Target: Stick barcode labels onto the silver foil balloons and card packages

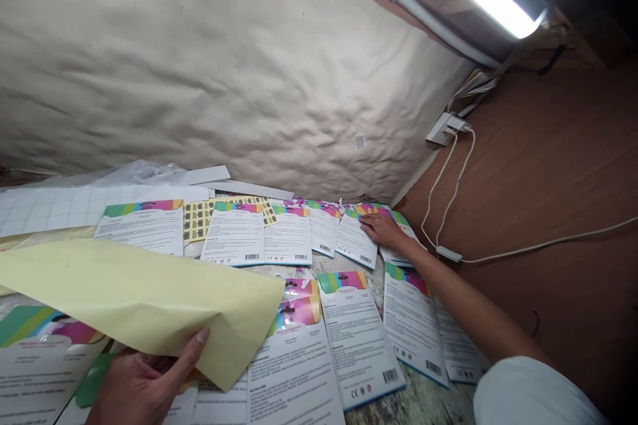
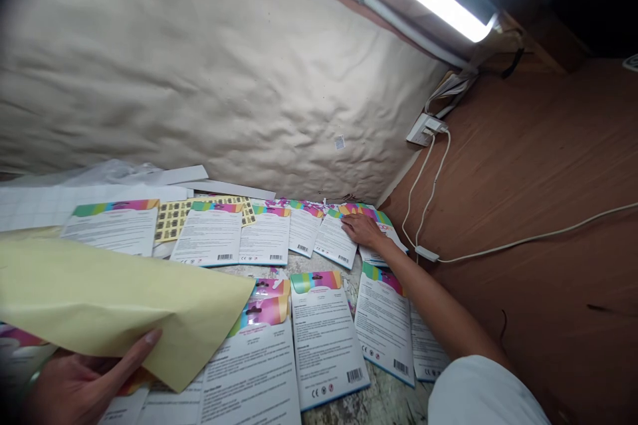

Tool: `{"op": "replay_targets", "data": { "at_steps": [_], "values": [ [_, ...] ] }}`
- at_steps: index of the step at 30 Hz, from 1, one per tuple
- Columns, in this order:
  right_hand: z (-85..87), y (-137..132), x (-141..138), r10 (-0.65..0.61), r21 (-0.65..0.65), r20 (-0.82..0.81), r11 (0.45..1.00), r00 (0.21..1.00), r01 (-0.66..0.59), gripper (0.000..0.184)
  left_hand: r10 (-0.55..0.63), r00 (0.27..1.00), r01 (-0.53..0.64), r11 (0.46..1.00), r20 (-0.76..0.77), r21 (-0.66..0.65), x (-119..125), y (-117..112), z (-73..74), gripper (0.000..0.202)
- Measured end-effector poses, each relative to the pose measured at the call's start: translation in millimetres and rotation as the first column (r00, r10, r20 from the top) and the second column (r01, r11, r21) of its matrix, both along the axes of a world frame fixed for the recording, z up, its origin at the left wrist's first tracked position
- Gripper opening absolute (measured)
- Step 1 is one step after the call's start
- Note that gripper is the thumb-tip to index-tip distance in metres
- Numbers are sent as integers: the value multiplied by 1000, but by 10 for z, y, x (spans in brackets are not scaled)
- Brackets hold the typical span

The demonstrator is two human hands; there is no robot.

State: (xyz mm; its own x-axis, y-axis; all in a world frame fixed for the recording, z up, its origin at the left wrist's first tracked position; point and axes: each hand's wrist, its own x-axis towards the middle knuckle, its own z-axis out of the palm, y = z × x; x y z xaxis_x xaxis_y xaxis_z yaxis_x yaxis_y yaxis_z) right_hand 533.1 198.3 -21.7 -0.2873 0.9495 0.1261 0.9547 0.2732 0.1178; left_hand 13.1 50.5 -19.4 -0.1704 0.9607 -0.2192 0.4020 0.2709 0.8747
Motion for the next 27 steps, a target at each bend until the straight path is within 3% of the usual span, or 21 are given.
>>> {"op": "replay_targets", "data": {
  "at_steps": [5,8,13,16,18,19,20,21,23,25,27],
  "values": [
    [-213,-119,-70,-88,66,-150,993,985,99,31,-23,999,24,1000,34,-10,35,-30,46,42],
    [-241,-161,-125,-136,115,-276,978,952,173,23,-38,999,38,999,25,2,23,-38,85,42],
    [25,-256,-265,-157,211,-517,929,841,303,24,-43,992,41,999,117,16,-13,-16,143,41],
    [206,-371,-608,-117,235,-669,904,734,358,41,-15,936,8,1000,352,22,18,-27,187,32],
    [268,-504,-1004,-96,112,-788,949,608,295,51,-9,857,-23,998,516,54,54,-41,199,36],
    [286,-592,-1237,-113,-6,-854,978,507,209,52,-17,821,-30,997,571,73,70,-46,196,40],
    [302,-692,-1480,-191,-184,-923,981,334,55,50,-32,791,-31,995,611,92,81,-48,186,42],
    [320,-797,-1720,-315,-334,-937,934,154,-123,51,-51,766,-26,994,641,110,86,-47,172,44],
    [360,-992,-2149,-552,-473,-831,768,-72,-432,58,-83,730,-17,990,678,140,77,-39,143,47],
    [395,-1117,-2465,-656,-469,-737,670,-163,-575,64,-97,709,-16,988,698,153,54,-30,135,48],
    [408,-1157,-2664,-647,-427,-726,691,-234,-583,73,-114,660,-6,988,743,157,31,-31,152,49]
  ]
}}
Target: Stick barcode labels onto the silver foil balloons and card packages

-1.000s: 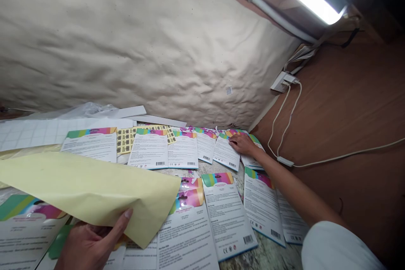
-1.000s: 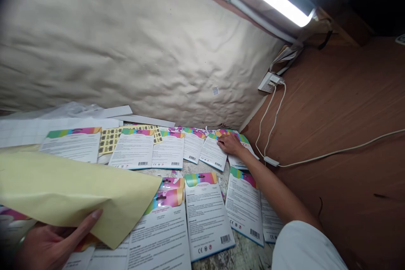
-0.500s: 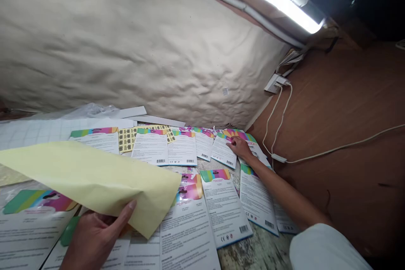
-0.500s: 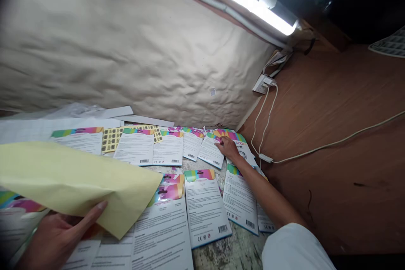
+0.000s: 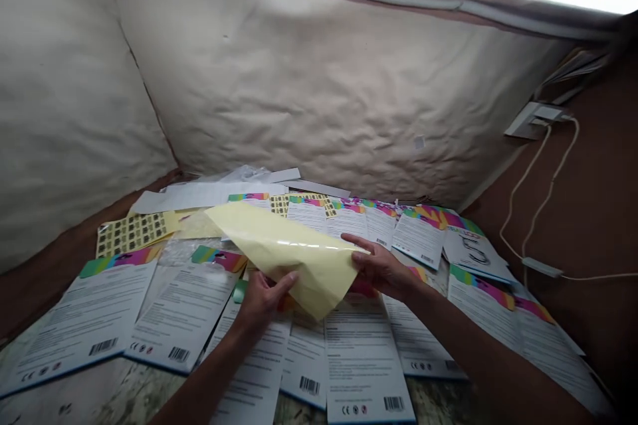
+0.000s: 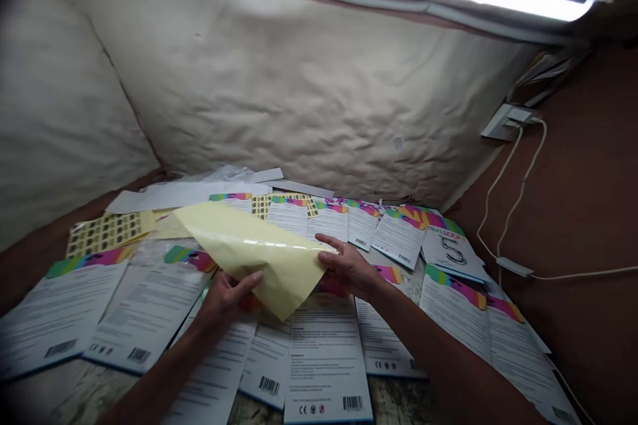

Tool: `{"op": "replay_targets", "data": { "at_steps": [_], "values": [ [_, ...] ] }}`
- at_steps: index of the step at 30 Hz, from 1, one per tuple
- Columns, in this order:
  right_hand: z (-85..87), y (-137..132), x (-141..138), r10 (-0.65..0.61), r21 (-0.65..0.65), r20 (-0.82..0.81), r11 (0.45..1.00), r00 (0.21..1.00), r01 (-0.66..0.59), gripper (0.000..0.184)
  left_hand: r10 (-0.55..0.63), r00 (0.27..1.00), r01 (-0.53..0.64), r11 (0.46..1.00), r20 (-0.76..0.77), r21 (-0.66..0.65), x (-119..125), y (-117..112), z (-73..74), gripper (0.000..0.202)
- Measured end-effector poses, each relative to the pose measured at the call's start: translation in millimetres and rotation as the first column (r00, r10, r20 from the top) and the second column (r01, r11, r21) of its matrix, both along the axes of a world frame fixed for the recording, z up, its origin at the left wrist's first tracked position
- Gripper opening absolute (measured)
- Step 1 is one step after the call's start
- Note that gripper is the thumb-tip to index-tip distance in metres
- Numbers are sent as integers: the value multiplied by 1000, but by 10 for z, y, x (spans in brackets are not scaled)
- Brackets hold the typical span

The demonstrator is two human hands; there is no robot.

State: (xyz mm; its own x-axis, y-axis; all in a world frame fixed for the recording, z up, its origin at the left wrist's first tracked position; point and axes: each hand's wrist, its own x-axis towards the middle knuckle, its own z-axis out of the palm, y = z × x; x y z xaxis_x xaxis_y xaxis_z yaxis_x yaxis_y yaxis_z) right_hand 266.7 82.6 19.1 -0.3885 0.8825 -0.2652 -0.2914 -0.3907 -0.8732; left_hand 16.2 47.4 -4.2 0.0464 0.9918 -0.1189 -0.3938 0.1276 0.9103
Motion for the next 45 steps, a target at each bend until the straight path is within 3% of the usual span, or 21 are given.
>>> {"op": "replay_targets", "data": {
  "at_steps": [2,5,11,14,18,23,25,27,29,30,31,33,35,38,42,45],
  "values": [
    [-12,16,-121,-77,41,-14,996,997,78,80,-73,992,75,997,104,-23,-11,-16,26,52],
    [-50,43,-261,-162,87,-16,983,987,163,75,-168,959,183,982,227,-49,-1,-54,38,55],
    [-56,-24,-483,-273,180,11,947,962,267,81,-80,902,114,992,423,-54,19,-58,-8,53],
    [-22,-28,-469,-312,280,28,914,950,292,81,-16,917,53,995,399,-84,-16,-4,-36,44],
    [5,25,-349,-248,352,63,912,967,211,82,138,926,-117,990,352,-79,-51,59,-85,43],
    [-47,140,-214,-156,363,154,927,976,91,90,169,945,-147,984,282,-98,-43,44,-89,53],
    [-82,177,-189,-186,398,266,915,946,68,93,181,958,-160,981,223,-106,-36,31,-86,54],
    [-98,176,-197,-371,547,430,832,823,90,90,205,966,-195,978,157,-73,-28,24,-93,52],
    [-78,122,-254,-607,764,478,644,635,41,76,213,971,-212,977,108,-18,-21,23,-110,46],
    [-54,76,-306,-676,841,453,540,582,-27,64,193,977,-194,981,92,2,-17,22,-118,44],
    [-24,23,-371,-695,883,429,457,577,-105,51,163,983,-165,986,79,15,-13,20,-125,42],
    [40,-85,-534,-637,898,432,370,638,-239,29,103,993,-105,994,50,31,-7,11,-129,40],
    [85,-164,-706,-544,876,477,358,690,-323,20,83,997,-83,996,3,43,-5,-5,-117,39],
    [92,-207,-891,-466,849,517,389,718,-358,17,93,995,-92,995,-46,29,-5,-33,-84,38],
    [55,-191,-944,-453,841,515,428,728,-330,15,91,994,-89,995,-60,34,-6,-42,-62,38],
    [59,-173,-919,-469,833,532,440,705,-336,13,98,983,-87,993,-152,76,-22,-26,-70,37]
  ]
}}
